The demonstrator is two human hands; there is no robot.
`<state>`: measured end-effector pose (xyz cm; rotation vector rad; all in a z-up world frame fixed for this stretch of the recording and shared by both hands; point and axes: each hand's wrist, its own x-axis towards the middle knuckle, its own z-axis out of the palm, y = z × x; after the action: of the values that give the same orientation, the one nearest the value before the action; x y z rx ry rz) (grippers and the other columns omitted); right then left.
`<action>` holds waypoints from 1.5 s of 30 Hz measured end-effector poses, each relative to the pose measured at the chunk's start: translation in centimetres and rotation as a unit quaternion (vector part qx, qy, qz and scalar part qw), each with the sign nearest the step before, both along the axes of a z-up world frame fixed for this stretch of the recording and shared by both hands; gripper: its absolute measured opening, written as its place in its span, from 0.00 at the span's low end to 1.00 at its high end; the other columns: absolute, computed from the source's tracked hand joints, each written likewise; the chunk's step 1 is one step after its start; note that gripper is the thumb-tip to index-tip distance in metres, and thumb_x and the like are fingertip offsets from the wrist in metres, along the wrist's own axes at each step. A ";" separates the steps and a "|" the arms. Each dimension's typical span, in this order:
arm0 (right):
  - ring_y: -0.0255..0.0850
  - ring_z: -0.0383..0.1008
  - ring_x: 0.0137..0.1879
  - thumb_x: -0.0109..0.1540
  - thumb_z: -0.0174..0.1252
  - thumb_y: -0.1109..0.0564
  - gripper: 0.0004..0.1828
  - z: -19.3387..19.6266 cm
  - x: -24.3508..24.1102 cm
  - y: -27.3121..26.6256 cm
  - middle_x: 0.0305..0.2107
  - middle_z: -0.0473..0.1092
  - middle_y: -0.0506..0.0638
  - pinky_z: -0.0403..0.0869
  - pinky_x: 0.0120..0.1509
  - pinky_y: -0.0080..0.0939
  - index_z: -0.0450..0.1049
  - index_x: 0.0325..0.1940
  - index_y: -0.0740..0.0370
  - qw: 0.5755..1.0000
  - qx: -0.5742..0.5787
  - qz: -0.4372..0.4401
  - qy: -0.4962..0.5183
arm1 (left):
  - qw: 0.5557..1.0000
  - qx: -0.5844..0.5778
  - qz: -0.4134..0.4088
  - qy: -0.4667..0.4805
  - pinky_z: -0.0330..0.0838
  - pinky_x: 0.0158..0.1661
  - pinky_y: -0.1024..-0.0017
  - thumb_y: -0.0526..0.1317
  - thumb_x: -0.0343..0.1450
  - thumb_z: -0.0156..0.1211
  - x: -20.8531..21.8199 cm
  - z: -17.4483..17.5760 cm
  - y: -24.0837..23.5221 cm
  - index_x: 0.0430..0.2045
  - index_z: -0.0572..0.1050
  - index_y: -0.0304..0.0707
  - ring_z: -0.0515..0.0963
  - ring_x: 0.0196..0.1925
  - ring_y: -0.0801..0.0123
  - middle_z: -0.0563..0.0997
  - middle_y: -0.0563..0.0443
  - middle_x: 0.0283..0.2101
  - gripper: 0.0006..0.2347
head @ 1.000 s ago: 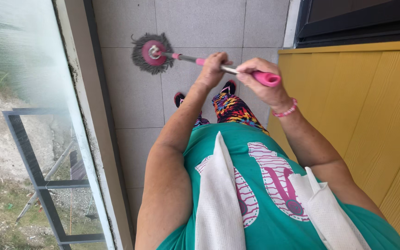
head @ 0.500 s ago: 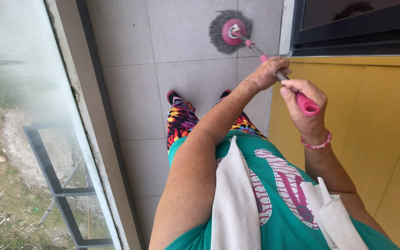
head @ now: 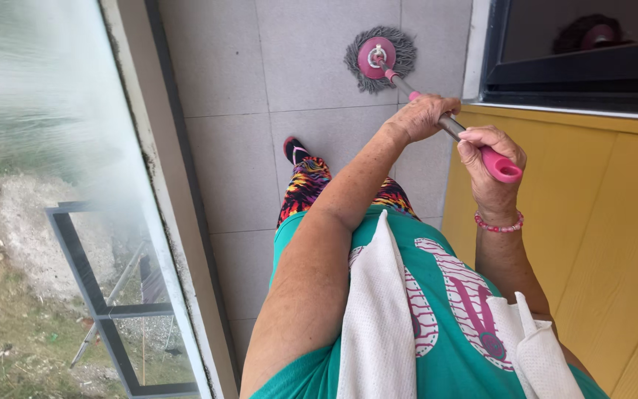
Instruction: The person mops a tiled balcony floor using a pink spin mop. They move the mop back and forth across the surface, covering areas near a glass railing and a yellow wall.
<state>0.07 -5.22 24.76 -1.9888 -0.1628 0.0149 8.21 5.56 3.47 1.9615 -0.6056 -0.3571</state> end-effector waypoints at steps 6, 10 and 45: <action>0.35 0.72 0.43 0.67 0.66 0.67 0.06 -0.3 3.3 9.4 0.40 0.75 0.51 0.71 0.50 0.32 0.77 0.48 0.66 0.994 0.060 0.088 0.018 | 0.998 -0.002 0.070 -0.002 0.74 0.43 0.56 0.36 0.67 0.67 0.9 0.5 12.9 0.35 0.75 0.40 0.83 0.42 0.48 0.83 0.43 0.33 0.08; 0.38 0.75 0.45 0.67 0.65 0.67 0.05 -1.0 5.4 15.4 0.40 0.75 0.52 0.73 0.49 0.33 0.77 0.46 0.65 0.979 0.051 0.197 0.007 | 0.986 0.028 0.157 -0.043 0.73 0.44 0.55 0.32 0.65 0.65 -0.9 0.0 21.5 0.36 0.75 0.40 0.83 0.41 0.48 0.83 0.44 0.32 0.09; 0.45 0.79 0.51 0.67 0.65 0.65 0.09 -1.8 17.1 -6.4 0.42 0.76 0.55 0.77 0.58 0.41 0.77 0.52 0.63 0.987 -0.085 0.127 -0.049 | 0.997 0.001 0.060 -0.044 0.72 0.50 0.60 0.26 0.63 0.59 16.6 -5.7 -4.9 0.36 0.77 0.42 0.80 0.47 0.56 0.81 0.51 0.38 0.12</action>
<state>17.20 -11.65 22.97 -2.1272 -0.4933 0.0979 24.85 0.61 -2.22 2.0131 -0.5412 -0.1985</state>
